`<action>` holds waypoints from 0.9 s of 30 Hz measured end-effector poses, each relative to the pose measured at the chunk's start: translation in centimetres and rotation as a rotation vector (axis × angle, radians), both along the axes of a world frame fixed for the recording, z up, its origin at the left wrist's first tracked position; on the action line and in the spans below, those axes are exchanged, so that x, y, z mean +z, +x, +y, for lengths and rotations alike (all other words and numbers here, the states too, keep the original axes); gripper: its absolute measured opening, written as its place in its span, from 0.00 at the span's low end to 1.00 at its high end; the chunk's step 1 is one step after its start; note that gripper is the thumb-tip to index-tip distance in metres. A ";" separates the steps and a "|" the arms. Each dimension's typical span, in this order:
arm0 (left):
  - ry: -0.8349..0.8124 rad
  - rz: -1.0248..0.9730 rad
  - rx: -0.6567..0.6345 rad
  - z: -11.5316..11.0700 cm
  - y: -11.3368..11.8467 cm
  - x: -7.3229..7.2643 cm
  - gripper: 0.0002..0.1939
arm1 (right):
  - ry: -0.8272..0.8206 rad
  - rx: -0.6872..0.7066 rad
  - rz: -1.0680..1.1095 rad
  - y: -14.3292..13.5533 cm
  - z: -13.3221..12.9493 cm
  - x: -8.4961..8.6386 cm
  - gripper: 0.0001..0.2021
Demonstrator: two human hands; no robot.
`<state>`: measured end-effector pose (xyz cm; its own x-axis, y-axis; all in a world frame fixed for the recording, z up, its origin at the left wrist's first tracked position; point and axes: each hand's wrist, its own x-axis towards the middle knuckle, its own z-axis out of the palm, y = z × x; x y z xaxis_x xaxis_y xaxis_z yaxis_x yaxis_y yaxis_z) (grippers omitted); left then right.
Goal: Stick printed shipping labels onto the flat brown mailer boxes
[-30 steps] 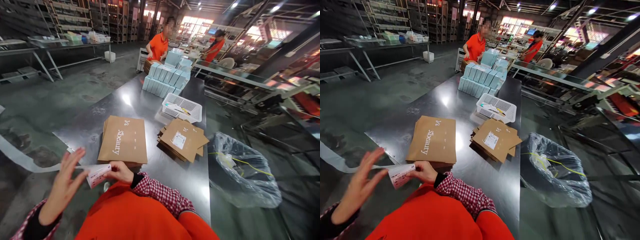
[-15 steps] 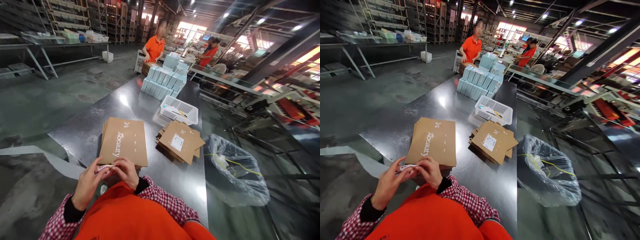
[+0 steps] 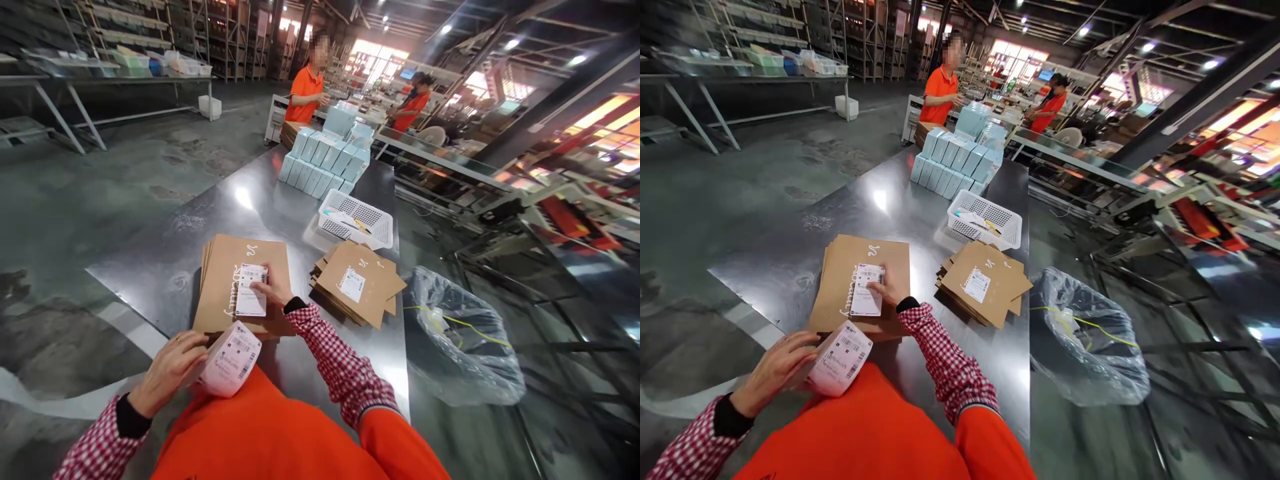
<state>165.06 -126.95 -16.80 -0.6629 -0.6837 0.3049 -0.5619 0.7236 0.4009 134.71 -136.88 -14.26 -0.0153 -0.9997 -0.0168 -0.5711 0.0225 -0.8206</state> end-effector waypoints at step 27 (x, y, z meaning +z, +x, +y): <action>0.163 0.129 0.145 0.8 -1.5 -4.4 0.23 | 0.127 -0.527 -0.099 -7.1 8.7 -4.3 0.14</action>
<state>163.60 -126.17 -21.19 -0.5171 -0.8159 0.2586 -0.5913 0.5590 0.5812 127.58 -128.17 -18.53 -0.5059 -0.8470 -0.1635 -0.3762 0.3872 -0.8418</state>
